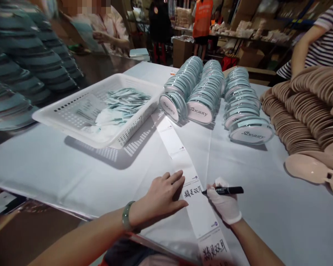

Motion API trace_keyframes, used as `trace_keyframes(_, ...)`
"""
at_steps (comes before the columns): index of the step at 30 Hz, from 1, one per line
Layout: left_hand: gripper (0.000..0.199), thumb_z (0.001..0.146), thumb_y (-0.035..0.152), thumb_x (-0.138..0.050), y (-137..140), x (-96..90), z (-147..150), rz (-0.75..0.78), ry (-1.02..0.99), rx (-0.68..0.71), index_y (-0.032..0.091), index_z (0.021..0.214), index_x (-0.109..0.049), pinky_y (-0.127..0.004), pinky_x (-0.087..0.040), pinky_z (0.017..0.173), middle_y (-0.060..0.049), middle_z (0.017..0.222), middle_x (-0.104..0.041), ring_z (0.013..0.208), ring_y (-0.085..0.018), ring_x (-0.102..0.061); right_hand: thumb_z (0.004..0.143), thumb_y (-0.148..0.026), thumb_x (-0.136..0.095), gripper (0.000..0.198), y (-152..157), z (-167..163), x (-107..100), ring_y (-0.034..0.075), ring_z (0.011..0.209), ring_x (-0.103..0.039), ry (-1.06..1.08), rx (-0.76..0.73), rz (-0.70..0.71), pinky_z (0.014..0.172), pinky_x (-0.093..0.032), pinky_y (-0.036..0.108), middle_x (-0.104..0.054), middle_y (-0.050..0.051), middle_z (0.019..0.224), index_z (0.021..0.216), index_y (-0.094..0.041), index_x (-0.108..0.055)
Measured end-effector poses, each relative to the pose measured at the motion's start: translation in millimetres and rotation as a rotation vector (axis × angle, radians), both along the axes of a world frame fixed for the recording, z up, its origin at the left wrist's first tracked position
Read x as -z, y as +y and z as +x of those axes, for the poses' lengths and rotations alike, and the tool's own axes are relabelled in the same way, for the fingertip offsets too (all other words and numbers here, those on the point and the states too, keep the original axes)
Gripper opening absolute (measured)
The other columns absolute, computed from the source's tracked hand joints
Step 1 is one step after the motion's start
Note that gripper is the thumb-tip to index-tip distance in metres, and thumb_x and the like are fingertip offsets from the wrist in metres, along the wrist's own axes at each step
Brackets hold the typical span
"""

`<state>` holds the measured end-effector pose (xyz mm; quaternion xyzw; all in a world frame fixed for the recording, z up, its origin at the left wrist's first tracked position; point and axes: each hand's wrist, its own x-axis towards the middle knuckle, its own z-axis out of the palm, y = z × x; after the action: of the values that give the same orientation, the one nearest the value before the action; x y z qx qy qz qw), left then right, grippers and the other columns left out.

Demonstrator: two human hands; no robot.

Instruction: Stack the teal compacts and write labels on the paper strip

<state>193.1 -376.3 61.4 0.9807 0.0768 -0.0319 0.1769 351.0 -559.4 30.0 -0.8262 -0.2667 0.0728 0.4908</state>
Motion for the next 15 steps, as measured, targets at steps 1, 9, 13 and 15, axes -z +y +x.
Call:
trace_keyframes(1, 0.064, 0.084, 0.064, -0.064, 0.1, 0.0, 0.1, -0.001, 0.0, -0.001, 0.02, 0.13, -0.055, -0.044, -0.057, 0.079, -0.008, 0.15, -0.05, 0.107, -0.031, -0.06, 0.076, -0.045, -0.068, 0.036, 0.0, 0.1, -0.5, 0.014, 0.054, -0.049, 0.002, -0.002, 0.001, 0.057, -0.04, 0.028, -0.049, -0.004, 0.057, 0.06, -0.023, -0.045)
trace_keyframes(9, 0.066, 0.084, 0.064, -0.064, 0.2, 1.2, 0.9, -0.011, 0.013, -0.002, 0.02, 0.132, -0.054, -0.044, -0.056, 0.081, -0.009, 0.152, -0.048, 0.109, -0.032, -0.059, 0.075, -0.048, -0.073, 0.038, 4.6, -3.7, -5.0, 0.016, 0.055, -0.053, 0.043, 0.004, 0.032, 0.06, -0.044, 0.029, -0.053, -0.002, 0.059, 0.061, -0.022, -0.05)
trace_keyframes(13, 0.065, 0.084, 0.064, -0.064, 0.2, -0.4, 0.6, -0.01, 0.019, -0.001, 0.02, 0.131, -0.053, -0.044, -0.057, 0.082, -0.008, 0.151, -0.049, 0.109, -0.031, -0.059, 0.076, -0.051, -0.072, 0.039, 1.3, -3.3, -2.6, 0.016, 0.055, -0.054, 0.016, -0.012, 0.017, 0.058, -0.044, 0.03, -0.055, -0.001, 0.058, 0.061, -0.022, -0.05)
trace_keyframes(15, 0.065, 0.084, 0.064, -0.065, 0.3, -1.0, 0.5, -0.012, 0.028, 0.002, 0.02, 0.131, -0.053, -0.044, -0.057, 0.081, -0.009, 0.151, -0.049, 0.109, -0.031, -0.059, 0.077, -0.05, -0.07, 0.038, 0.4, -3.0, -2.2, 0.016, 0.053, -0.053, -0.006, -0.037, -0.027, 0.056, -0.044, 0.03, -0.054, -0.001, 0.057, 0.06, -0.022, -0.051)
